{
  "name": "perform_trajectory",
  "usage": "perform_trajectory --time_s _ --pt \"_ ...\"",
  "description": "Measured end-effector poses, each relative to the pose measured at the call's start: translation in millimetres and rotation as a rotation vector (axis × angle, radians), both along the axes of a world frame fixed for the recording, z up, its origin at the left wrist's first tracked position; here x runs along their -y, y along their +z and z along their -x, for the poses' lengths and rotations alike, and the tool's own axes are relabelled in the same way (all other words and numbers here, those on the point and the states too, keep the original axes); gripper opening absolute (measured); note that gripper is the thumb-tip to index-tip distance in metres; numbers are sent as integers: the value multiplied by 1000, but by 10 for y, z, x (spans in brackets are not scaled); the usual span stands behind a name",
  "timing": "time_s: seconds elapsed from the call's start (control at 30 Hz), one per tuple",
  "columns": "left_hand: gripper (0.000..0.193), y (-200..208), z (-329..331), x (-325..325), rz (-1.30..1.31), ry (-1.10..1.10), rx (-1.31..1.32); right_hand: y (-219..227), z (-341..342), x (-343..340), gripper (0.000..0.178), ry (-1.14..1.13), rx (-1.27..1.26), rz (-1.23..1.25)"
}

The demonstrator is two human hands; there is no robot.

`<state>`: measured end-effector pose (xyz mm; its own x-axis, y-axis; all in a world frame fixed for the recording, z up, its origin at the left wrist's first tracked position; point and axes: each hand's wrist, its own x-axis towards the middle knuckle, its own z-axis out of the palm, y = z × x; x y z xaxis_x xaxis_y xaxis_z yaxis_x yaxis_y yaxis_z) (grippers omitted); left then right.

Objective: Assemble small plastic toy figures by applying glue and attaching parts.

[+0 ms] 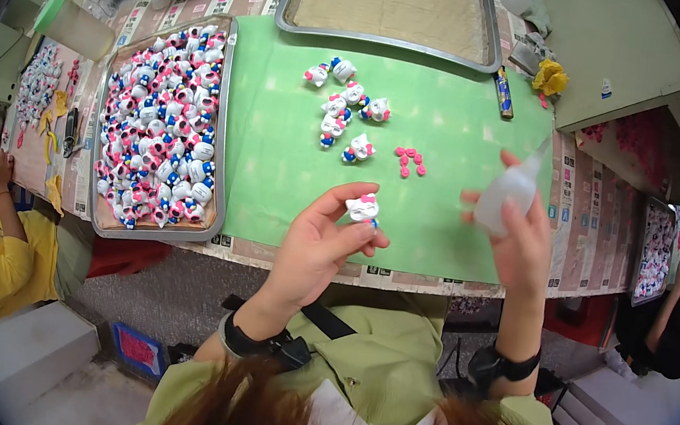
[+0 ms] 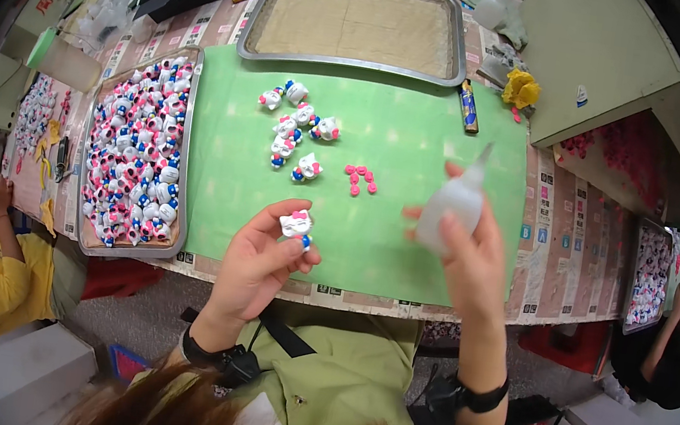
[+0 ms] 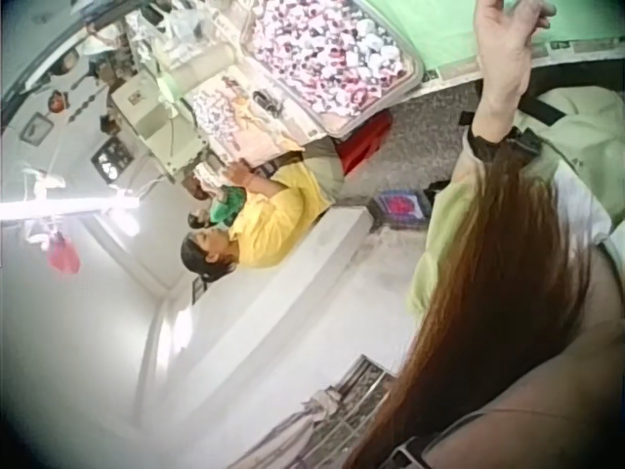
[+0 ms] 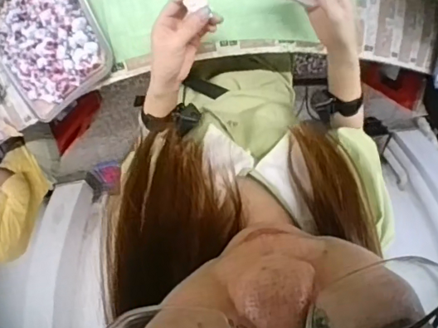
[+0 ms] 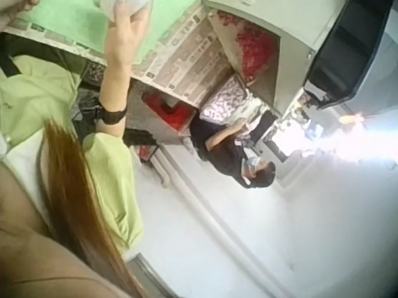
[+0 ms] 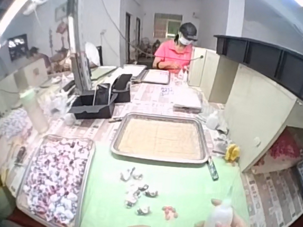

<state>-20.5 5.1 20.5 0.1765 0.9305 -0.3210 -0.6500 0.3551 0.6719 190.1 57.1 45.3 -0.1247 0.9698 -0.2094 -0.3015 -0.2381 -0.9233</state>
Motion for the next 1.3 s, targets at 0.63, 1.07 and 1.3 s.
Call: perform_trajectory --time_s 0.63,1.07,1.3 --pt "36 13 -103 103 -59 40 -206 116 221 571 45 -91 547 -738" --pt "35 57 -123 100 -46 12 -211 113 214 557 42 -91 613 -717" --pt "36 60 -128 92 -51 0 -220 114 222 533 41 -84 647 -731"
